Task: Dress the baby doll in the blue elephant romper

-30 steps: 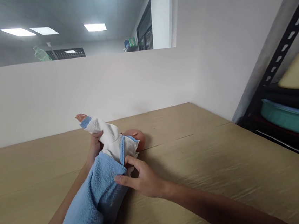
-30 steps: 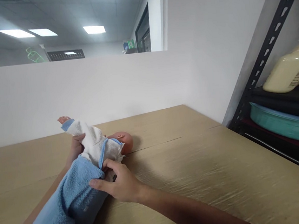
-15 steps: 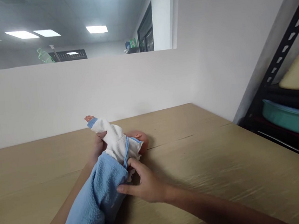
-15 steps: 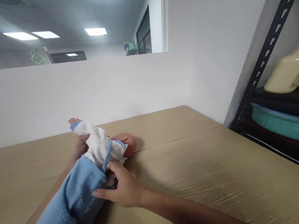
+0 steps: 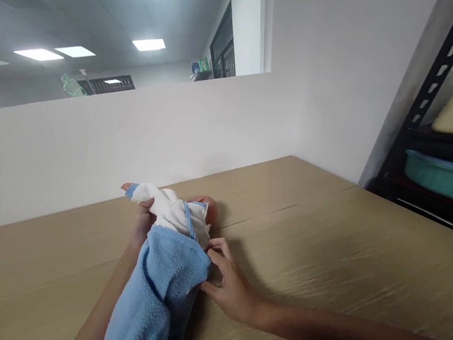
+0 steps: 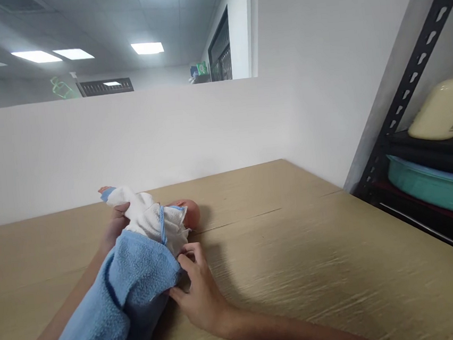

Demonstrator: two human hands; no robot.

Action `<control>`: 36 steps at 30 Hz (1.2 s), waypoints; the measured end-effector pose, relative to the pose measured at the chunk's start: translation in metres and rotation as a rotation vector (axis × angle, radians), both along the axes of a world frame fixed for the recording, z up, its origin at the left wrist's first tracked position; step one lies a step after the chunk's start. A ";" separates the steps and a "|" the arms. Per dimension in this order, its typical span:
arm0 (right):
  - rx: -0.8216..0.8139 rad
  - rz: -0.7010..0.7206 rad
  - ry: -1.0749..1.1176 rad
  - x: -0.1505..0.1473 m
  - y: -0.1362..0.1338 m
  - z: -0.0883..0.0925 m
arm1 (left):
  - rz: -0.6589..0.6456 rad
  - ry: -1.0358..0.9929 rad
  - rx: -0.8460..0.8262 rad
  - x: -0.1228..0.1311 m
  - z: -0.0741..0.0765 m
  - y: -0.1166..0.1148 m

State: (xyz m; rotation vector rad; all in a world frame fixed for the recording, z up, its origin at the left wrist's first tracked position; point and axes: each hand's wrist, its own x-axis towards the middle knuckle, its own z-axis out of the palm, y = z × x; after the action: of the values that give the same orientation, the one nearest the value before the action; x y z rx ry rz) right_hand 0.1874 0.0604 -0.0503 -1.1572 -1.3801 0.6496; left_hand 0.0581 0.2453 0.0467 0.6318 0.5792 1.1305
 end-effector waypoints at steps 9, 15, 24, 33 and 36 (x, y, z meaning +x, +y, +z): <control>-0.104 0.226 -0.080 0.022 0.026 -0.012 | -0.197 -0.061 -0.032 -0.001 -0.003 -0.010; 0.029 0.333 -0.358 0.043 0.043 -0.010 | -0.250 -0.047 -0.009 -0.001 -0.001 -0.017; 0.071 0.371 -0.561 0.044 0.040 -0.008 | -0.221 -0.048 -0.027 0.004 -0.001 -0.017; 0.145 0.041 -0.422 0.037 -0.001 0.086 | -0.186 -0.044 0.018 0.010 -0.001 -0.018; 0.149 -0.027 -0.361 0.016 -0.003 0.099 | -0.092 -0.009 0.075 0.014 -0.001 -0.019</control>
State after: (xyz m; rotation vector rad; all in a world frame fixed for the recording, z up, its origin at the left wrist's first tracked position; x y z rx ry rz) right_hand 0.2035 0.0575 0.0484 -1.2091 -1.6815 0.3194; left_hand 0.0717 0.2261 0.0455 0.7105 0.4970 1.0720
